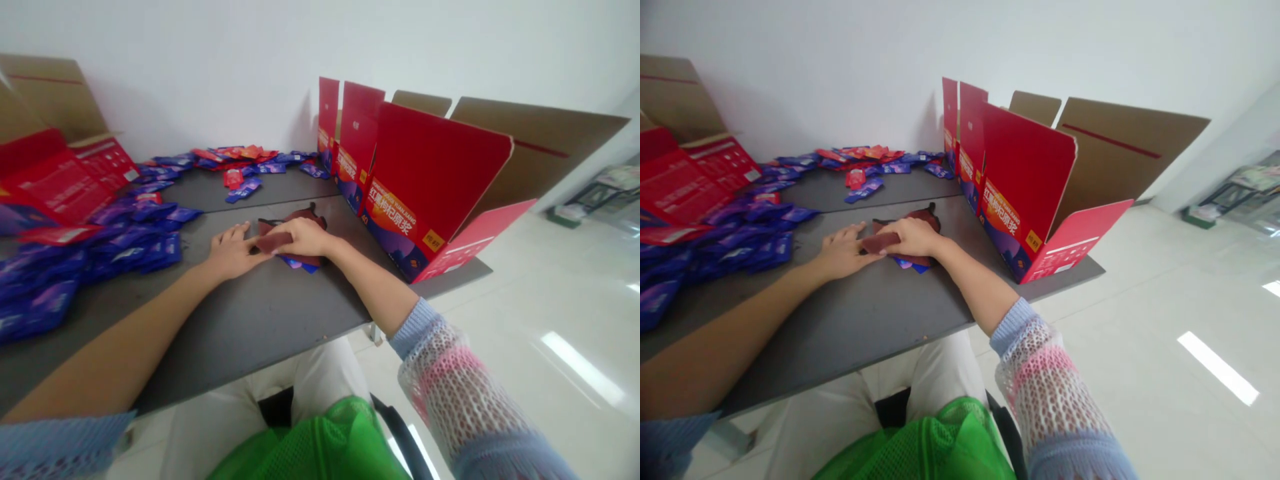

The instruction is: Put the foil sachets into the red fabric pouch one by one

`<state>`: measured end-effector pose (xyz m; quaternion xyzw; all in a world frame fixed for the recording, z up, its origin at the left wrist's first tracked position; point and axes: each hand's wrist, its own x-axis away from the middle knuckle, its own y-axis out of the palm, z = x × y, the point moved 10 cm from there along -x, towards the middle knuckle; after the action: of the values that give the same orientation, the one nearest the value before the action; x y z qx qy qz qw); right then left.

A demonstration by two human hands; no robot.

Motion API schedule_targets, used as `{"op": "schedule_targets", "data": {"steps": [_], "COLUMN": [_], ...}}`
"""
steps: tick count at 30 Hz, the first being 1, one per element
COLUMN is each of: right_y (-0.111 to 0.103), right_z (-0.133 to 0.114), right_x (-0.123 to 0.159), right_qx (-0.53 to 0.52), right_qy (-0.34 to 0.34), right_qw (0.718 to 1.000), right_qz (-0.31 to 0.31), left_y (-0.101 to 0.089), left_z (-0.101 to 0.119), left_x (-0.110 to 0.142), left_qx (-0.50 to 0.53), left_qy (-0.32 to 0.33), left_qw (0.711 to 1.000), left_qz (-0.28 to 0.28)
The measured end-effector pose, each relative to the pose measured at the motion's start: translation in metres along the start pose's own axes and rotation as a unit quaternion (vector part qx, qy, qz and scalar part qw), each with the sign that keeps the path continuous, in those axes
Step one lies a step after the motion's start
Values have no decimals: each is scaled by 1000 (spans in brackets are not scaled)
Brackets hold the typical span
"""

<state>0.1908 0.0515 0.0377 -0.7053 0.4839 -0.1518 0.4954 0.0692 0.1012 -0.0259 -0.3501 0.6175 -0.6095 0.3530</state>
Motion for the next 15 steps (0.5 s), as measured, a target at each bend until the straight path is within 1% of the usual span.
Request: {"op": "schedule_targets", "data": {"steps": [2,4,6,7,8,10,13,15], "right_y": [0,3,3,0,-4,-17,-48,-70], "right_z": [-1,-2,-3,-3,-3,-1,12,22], "right_x": [1,3,4,4,3,2,6,15], "right_qx": [-105,-200,-247,-253,-253,-252,-244,-206], "right_qy": [1,18,42,52,59,62,65,74], "right_qw": [994,979,967,966,966,963,946,932], "right_qz": [-18,-41,-38,-24,0,67,203,290], "left_y": [1,2,2,1,0,-3,-7,-8], "left_z": [-1,-2,-2,-1,0,1,5,7], "left_x": [0,-1,0,0,1,2,4,6], "left_qx": [-2,-8,-13,-14,-12,-8,-5,-4], "left_qy": [-3,-6,-7,-6,-5,-4,2,8], "left_qw": [1000,1000,1000,1000,1000,1000,1000,1000], "left_qz": [2,1,0,0,1,8,15,22]}}
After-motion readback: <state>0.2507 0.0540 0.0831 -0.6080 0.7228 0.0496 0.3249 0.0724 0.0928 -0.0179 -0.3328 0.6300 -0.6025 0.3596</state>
